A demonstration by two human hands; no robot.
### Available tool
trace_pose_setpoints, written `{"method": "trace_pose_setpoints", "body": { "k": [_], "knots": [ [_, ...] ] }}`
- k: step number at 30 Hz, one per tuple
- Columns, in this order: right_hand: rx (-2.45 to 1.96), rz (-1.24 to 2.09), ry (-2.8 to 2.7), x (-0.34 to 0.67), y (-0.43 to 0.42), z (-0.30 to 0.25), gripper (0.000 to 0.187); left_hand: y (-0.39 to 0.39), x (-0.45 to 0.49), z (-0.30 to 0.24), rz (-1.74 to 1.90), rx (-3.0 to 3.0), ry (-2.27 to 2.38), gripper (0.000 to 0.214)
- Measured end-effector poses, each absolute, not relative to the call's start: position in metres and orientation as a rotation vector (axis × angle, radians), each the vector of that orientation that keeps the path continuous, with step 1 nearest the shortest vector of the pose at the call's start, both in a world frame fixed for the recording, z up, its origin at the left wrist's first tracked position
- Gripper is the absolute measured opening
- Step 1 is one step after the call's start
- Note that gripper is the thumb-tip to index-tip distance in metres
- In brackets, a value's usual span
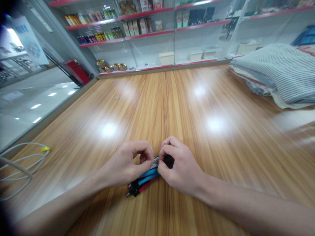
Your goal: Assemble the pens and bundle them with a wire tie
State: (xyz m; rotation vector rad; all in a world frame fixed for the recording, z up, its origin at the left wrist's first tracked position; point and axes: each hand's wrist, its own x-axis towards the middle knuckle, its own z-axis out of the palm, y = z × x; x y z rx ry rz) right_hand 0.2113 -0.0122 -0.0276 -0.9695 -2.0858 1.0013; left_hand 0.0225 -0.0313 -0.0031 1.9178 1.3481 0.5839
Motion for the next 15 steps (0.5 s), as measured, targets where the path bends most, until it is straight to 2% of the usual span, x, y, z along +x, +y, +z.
{"method": "trace_pose_setpoints", "body": {
  "k": [15],
  "knots": [
    [-0.919,0.925,-2.112,0.2119,-0.013,-0.0283,0.01,-0.024,0.0134,-0.0003,0.455,1.999,1.341,0.007]
  ]
}}
